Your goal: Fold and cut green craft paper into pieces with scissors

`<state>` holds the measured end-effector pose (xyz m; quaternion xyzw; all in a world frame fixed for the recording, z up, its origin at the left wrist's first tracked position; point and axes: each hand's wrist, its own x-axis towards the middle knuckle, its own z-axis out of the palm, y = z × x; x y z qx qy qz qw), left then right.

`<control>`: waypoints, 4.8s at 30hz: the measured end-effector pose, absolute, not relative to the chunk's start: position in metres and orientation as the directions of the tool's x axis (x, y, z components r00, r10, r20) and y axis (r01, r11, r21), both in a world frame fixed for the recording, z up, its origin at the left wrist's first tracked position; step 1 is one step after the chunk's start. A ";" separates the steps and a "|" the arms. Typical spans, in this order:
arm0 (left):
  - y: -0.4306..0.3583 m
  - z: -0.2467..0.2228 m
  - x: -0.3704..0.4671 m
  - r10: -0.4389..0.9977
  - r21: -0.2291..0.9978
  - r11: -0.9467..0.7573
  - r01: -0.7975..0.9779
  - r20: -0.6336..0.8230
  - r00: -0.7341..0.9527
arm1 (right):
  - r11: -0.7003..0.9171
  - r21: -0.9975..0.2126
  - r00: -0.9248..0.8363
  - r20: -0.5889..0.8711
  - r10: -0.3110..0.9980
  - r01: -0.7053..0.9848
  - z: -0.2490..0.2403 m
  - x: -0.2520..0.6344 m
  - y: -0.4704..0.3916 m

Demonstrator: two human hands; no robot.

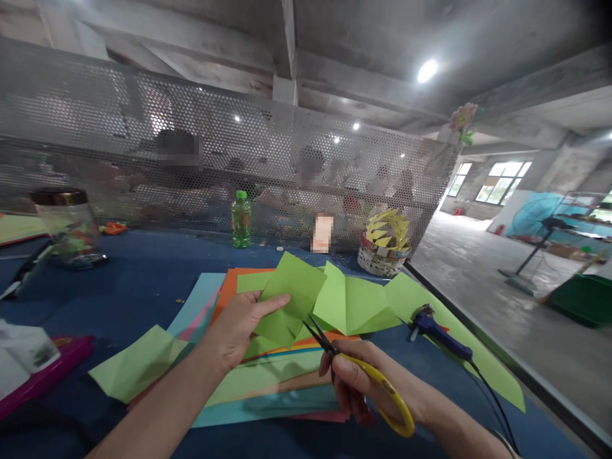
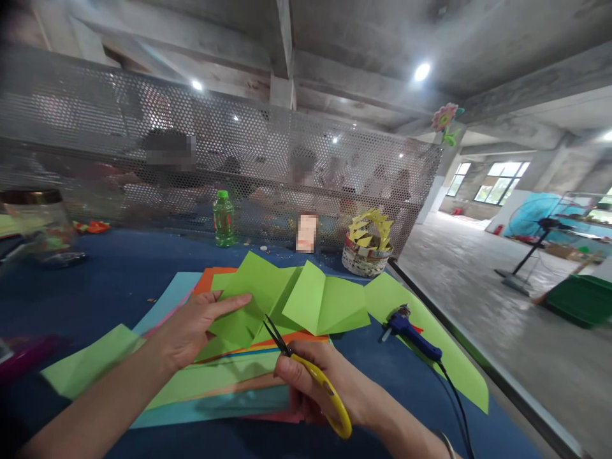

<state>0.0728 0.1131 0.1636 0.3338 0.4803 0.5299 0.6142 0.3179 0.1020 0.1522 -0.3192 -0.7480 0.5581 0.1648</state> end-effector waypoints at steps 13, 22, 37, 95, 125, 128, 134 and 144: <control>0.110 0.166 0.077 0.970 0.921 0.229 -0.315 -0.245 -0.010 | 0.156 -0.948 -0.734 -0.105 0.671 0.278 0.148 0.319 0.103; 0.107 0.160 0.082 0.973 0.956 0.230 -0.185 -0.231 0.014 | 0.169 -0.948 -0.711 -0.077 0.699 0.269 0.147 0.322 0.107; 0.111 0.150 0.077 0.968 0.967 0.217 -0.137 -0.195 0.161 | 0.198 -0.932 -0.718 -0.086 0.690 0.303 0.151 0.324 0.110; 0.107 0.156 0.077 0.957 0.957 0.243 -0.156 -0.211 0.200 | 0.229 -0.914 -0.684 -0.069 0.726 0.335 0.160 0.317 0.102; 0.104 0.153 0.082 0.948 0.957 0.258 -0.133 -0.224 0.225 | 0.271 -0.905 -0.677 -0.025 0.735 0.327 0.157 0.314 0.099; 0.104 0.154 0.082 0.948 0.957 0.256 -0.135 -0.222 0.228 | 0.283 -0.893 -0.674 -0.029 0.738 0.349 0.157 0.314 0.100; 0.105 0.152 0.081 0.950 0.958 0.256 -0.133 -0.223 0.220 | 0.403 -0.824 -0.685 0.025 0.728 0.398 0.157 0.317 0.103; 0.104 0.157 0.083 0.947 0.956 0.261 -0.136 -0.227 0.229 | 0.509 -0.764 -0.704 0.103 0.703 0.397 0.157 0.319 0.104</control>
